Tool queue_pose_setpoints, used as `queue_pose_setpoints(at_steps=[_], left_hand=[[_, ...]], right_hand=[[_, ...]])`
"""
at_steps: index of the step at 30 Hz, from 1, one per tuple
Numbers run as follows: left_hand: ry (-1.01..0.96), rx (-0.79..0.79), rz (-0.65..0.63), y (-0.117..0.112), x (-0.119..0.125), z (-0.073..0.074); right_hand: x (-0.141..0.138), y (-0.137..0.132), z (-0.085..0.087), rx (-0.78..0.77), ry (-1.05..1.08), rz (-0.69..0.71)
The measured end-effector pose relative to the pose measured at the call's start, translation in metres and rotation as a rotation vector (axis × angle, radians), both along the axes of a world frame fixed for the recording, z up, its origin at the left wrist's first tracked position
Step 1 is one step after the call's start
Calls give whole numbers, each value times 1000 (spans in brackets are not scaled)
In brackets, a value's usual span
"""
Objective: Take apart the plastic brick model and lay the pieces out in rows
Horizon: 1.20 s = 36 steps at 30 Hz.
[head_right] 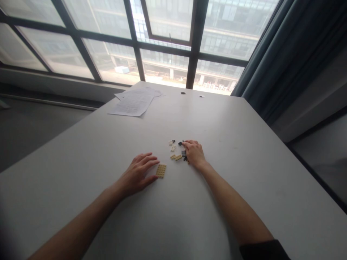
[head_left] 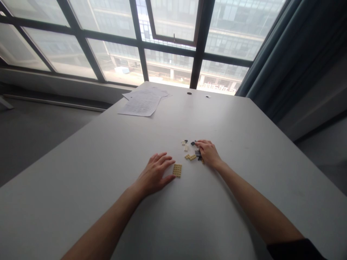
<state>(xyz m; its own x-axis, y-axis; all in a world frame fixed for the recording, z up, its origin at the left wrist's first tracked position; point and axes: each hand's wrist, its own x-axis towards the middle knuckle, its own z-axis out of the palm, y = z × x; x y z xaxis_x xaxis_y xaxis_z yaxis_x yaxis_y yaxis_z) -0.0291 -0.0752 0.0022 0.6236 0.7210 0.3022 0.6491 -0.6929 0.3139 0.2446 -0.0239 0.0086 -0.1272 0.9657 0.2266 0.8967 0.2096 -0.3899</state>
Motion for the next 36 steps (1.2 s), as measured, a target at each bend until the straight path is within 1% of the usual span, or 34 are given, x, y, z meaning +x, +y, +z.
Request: queue_pose_setpoints(at_steps=[3, 8, 14, 20, 26, 30, 36], left_hand=[[7, 0, 4, 0, 0, 0], [18, -5, 9, 0, 0, 1], [8, 3, 6, 0, 0, 0], [7, 2, 3, 0, 0, -2], [26, -11, 0, 0, 0, -1], [21, -11, -1, 0, 0, 0], [13, -8, 6, 0, 0, -1]], right_hand=[[-5, -4, -2, 2, -8, 41], [-8, -10, 0, 25, -1, 107], [12, -10, -2, 56, 56, 19], [30, -18, -7, 88, 96, -15], [33, -27, -10, 108, 131, 7], [36, -29, -11, 119, 165, 46], [49, -30, -11, 35, 138, 99]])
